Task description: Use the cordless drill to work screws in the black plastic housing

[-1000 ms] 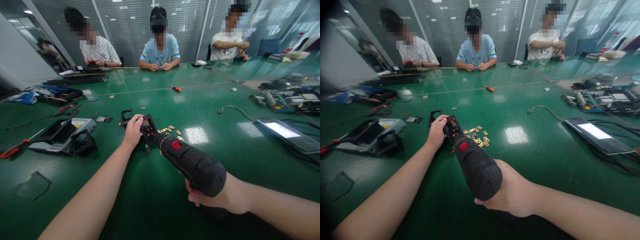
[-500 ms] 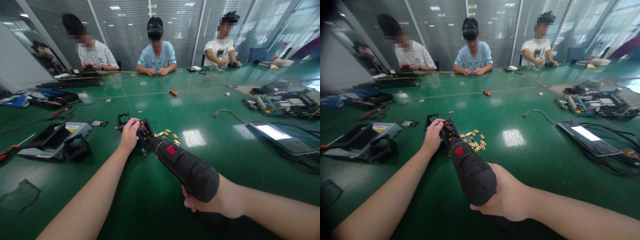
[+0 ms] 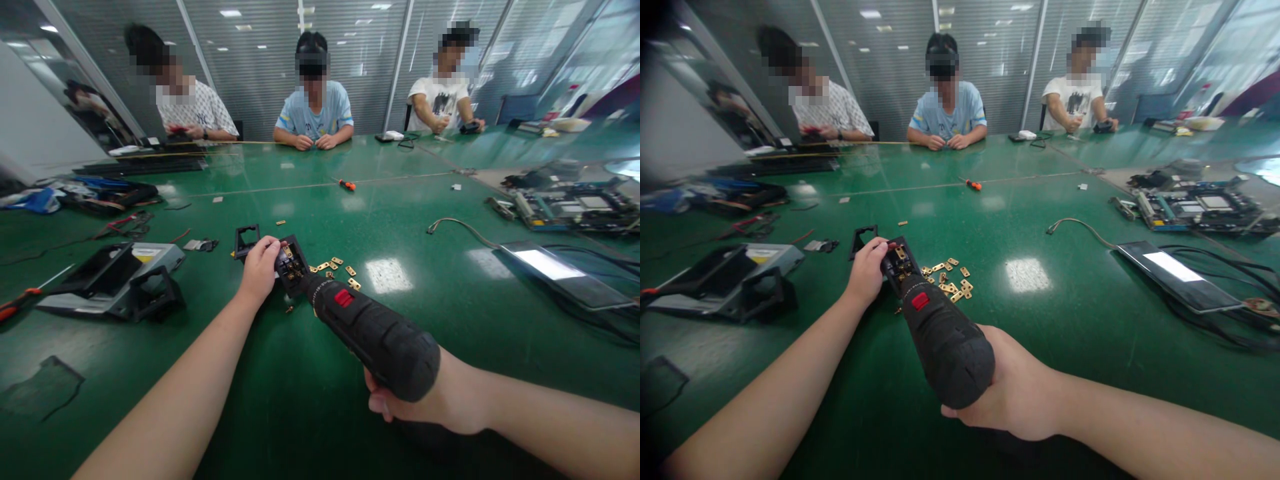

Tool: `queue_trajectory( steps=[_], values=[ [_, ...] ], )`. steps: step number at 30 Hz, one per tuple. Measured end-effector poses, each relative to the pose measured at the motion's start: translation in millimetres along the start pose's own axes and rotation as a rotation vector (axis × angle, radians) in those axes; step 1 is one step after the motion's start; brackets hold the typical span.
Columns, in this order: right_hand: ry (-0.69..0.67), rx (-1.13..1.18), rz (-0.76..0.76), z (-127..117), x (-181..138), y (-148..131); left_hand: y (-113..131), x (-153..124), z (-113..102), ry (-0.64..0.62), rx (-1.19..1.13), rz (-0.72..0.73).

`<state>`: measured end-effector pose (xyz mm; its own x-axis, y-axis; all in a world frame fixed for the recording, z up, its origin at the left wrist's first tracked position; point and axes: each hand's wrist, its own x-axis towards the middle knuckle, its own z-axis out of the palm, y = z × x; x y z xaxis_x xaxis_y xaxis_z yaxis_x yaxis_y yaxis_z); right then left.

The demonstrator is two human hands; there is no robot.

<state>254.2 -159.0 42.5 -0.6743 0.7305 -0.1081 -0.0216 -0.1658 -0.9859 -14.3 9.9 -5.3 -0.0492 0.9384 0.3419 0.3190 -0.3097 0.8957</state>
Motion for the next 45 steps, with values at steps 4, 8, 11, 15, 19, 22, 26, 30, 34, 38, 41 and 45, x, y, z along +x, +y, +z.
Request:
queue_trajectory(
  steps=[4,8,11,15,19,22,26,30,34,38,41,45],
  values=[
    [0.032,-0.019,0.065,1.3,-0.2,-3.6,0.3,-0.9,-0.2,0.000,0.006,0.008],
    [0.033,-0.066,0.111,0.4,-1.0,-4.4,-2.3,-0.7,-0.2,0.001,-0.032,0.005],
    [0.028,-0.096,0.102,-0.8,-1.2,-3.2,-4.0,-0.3,-0.4,0.010,-0.024,0.011],
    [0.021,-0.104,0.023,-0.5,-0.3,-4.0,-6.3,0.3,-0.9,0.008,-0.031,0.007],
    [0.021,-0.141,-0.027,1.0,1.3,-8.5,-8.8,0.9,-1.0,-0.002,-0.053,-0.005],
    [0.027,-0.164,-0.041,1.8,1.8,-9.8,-10.2,1.1,-1.0,-0.002,-0.061,-0.005],
    [0.023,-0.155,-0.039,1.7,1.0,-6.5,-11.4,1.0,-1.0,0.011,-0.069,0.007],
    [0.037,-0.144,-0.050,1.3,0.4,-2.9,-11.6,1.1,-1.4,0.010,-0.063,0.029],
    [0.028,-0.137,-0.024,2.0,1.0,-3.9,-9.5,1.2,-1.7,-0.017,-0.018,0.020],
    [0.030,-0.129,0.004,2.9,1.7,-6.6,-6.3,-0.1,-1.5,-0.020,0.001,0.009],
    [0.036,-0.119,0.021,2.4,1.5,-6.4,-4.2,-1.2,-1.5,-0.010,0.020,0.018],
    [0.036,-0.148,-0.012,0.7,0.1,-4.7,-2.6,-1.2,-2.0,-0.015,0.049,0.039]
  ],
)
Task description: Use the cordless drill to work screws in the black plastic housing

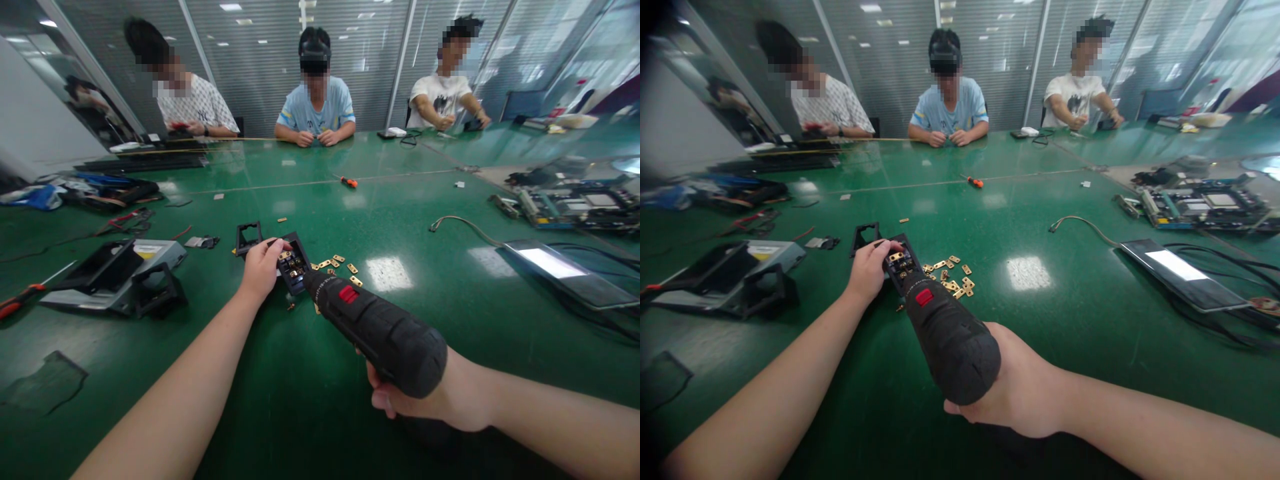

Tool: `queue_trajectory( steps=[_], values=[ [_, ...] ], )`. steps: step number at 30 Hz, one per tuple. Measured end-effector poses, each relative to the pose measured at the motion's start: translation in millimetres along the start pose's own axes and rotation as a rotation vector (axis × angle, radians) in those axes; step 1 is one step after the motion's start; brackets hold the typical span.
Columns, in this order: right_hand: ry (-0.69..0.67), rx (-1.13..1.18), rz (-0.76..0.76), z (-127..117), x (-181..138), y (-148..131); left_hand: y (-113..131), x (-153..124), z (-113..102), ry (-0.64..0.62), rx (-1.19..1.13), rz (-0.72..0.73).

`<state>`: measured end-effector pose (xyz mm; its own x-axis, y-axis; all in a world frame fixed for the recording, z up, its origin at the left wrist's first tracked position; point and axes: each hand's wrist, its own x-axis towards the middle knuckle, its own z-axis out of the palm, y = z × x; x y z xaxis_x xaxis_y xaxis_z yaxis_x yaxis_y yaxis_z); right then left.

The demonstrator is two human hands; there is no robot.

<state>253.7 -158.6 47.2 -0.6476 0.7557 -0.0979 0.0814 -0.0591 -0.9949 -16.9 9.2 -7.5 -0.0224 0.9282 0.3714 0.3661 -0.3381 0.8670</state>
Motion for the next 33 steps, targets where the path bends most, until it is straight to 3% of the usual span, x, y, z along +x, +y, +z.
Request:
queue_trajectory(
  steps=[7,18,33],
  values=[
    [-0.022,0.070,0.094,-0.1,-0.7,-1.4,-0.4,0.2,-0.6,-0.013,0.007,-0.003],
    [-0.013,0.083,-0.021,0.2,0.5,0.9,-2.4,0.8,-0.6,0.001,0.039,0.031],
    [-0.014,0.101,-0.043,0.3,0.4,2.9,-1.9,1.1,-1.6,-0.028,0.063,0.018]
  ],
)
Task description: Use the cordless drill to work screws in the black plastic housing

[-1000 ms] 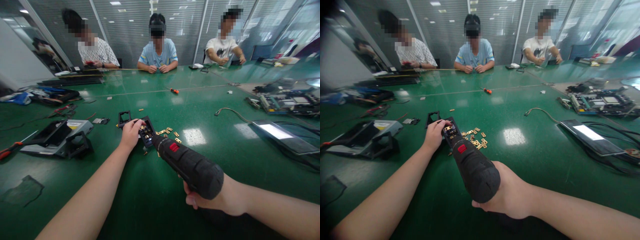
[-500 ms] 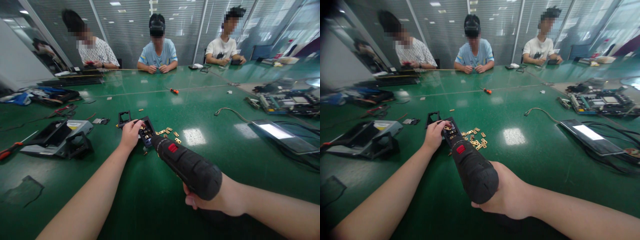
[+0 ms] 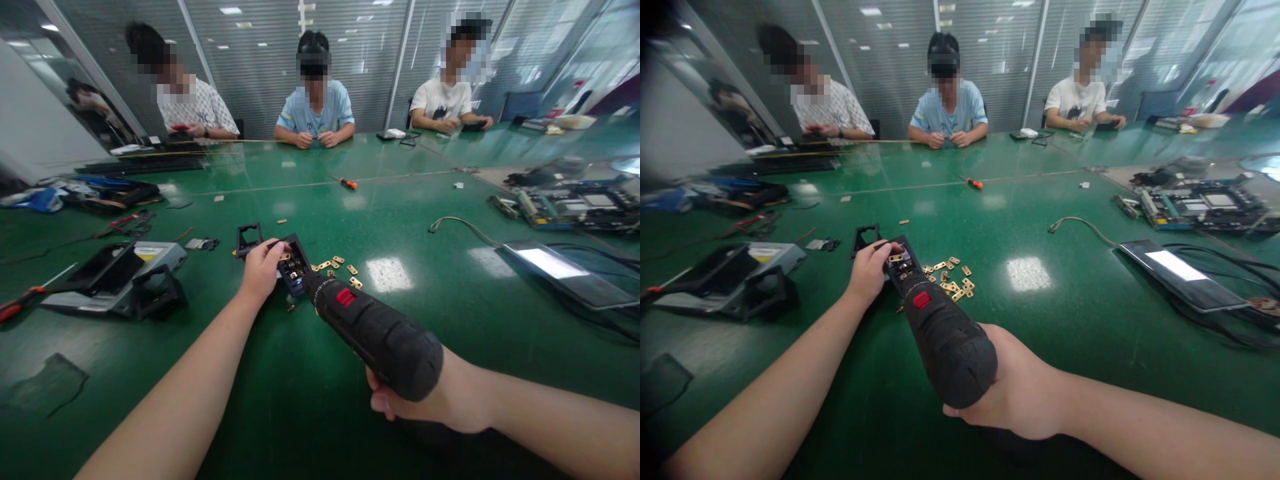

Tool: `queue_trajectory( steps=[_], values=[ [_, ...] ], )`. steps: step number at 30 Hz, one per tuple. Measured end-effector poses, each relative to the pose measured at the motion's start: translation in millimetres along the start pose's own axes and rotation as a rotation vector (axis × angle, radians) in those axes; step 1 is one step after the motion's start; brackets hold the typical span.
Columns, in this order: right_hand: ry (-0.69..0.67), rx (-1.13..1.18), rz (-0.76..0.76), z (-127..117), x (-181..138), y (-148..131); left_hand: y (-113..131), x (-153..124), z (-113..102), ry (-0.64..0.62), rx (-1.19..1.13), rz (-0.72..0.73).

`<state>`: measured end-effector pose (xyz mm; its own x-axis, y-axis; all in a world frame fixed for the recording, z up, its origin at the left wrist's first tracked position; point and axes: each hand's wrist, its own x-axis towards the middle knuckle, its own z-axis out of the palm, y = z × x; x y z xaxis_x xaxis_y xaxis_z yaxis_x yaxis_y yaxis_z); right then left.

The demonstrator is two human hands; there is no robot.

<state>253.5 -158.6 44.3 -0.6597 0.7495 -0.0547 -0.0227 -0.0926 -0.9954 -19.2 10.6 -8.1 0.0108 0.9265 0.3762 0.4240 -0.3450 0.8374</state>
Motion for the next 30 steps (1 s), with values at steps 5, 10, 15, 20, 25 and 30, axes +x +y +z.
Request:
queue_trajectory(
  steps=[5,10,15,20,25,30],
  values=[
    [0.019,0.008,0.021,0.1,-0.3,-1.0,2.6,-0.7,-1.8,-0.006,0.072,0.023],
    [-0.004,-0.006,-0.004,0.1,-0.2,-2.6,5.7,-1.1,-2.4,-0.012,0.062,0.030],
    [0.023,-0.020,0.025,-0.3,-1.3,-1.8,6.8,-0.9,-1.8,-0.027,0.023,0.033],
    [0.008,-0.045,0.050,-1.2,-0.3,-5.9,3.1,0.6,-1.3,-0.042,-0.031,0.043],
    [0.019,-0.064,-0.038,-0.7,1.0,-6.1,1.8,1.4,-0.2,-0.046,-0.077,0.037],
    [0.009,-0.044,-0.038,-1.5,0.0,-3.2,-2.3,1.4,1.9,-0.058,-0.145,-0.021]
  ],
)
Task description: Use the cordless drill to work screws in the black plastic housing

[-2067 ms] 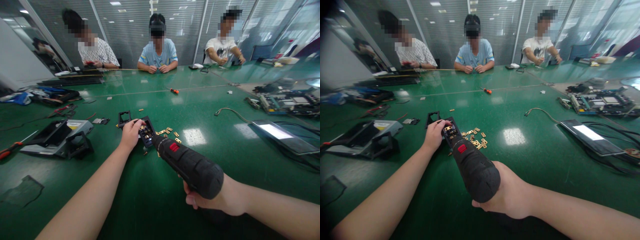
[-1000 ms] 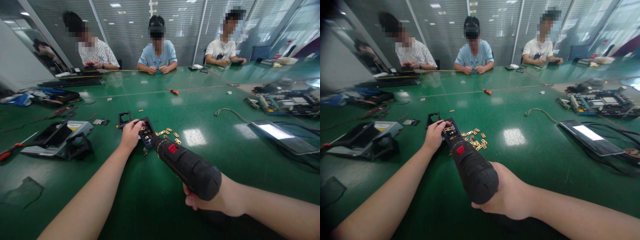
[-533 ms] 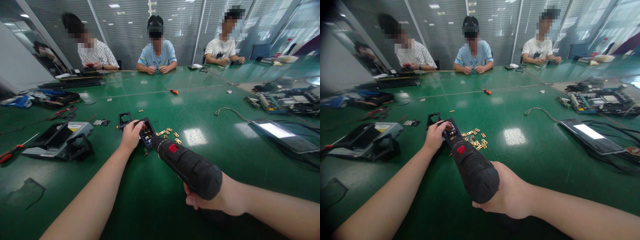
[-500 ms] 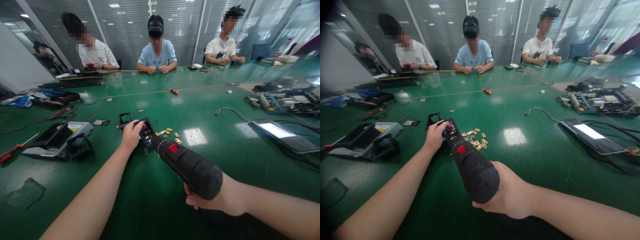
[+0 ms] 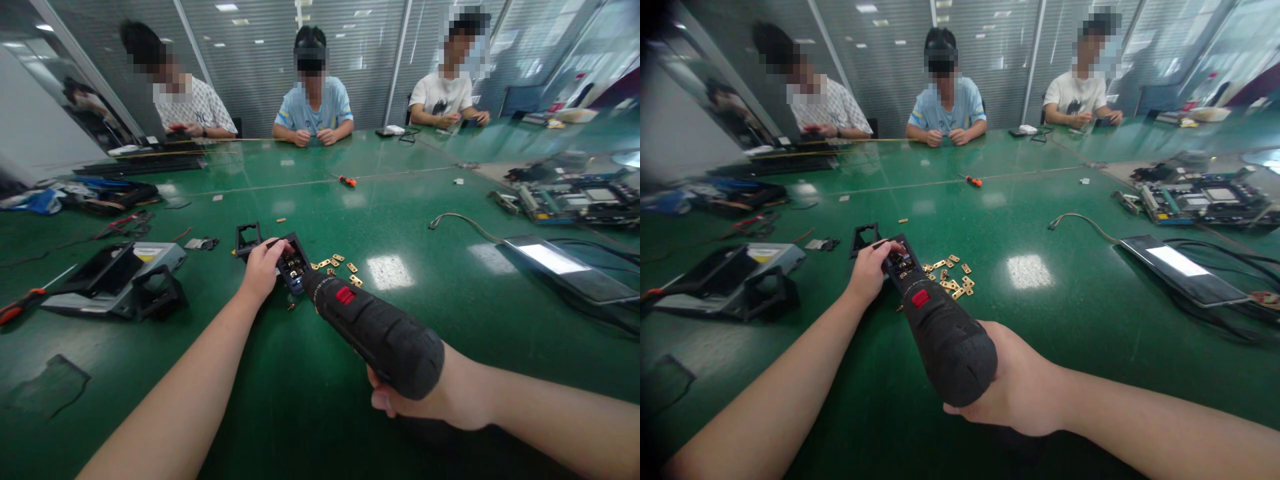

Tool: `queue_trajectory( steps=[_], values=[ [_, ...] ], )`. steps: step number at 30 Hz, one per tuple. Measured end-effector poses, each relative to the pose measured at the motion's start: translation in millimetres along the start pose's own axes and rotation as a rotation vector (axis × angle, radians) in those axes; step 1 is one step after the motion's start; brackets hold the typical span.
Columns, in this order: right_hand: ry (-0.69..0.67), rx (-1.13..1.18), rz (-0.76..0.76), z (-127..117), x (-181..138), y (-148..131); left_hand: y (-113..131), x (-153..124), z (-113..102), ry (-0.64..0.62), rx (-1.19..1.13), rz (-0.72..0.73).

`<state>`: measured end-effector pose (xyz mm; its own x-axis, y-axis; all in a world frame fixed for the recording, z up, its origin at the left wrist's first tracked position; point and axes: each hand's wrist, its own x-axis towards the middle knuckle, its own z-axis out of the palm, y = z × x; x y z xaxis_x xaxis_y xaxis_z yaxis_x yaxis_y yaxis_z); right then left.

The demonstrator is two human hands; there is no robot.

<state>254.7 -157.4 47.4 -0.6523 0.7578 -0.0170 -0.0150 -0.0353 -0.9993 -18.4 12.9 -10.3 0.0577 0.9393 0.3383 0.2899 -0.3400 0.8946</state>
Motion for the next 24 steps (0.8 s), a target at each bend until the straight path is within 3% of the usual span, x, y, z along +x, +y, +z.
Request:
queue_trajectory(
  steps=[24],
  values=[
    [-0.021,-0.020,0.017,-1.1,-1.6,-0.9,1.8,0.0,-2.6,0.021,0.139,0.016]
  ],
)
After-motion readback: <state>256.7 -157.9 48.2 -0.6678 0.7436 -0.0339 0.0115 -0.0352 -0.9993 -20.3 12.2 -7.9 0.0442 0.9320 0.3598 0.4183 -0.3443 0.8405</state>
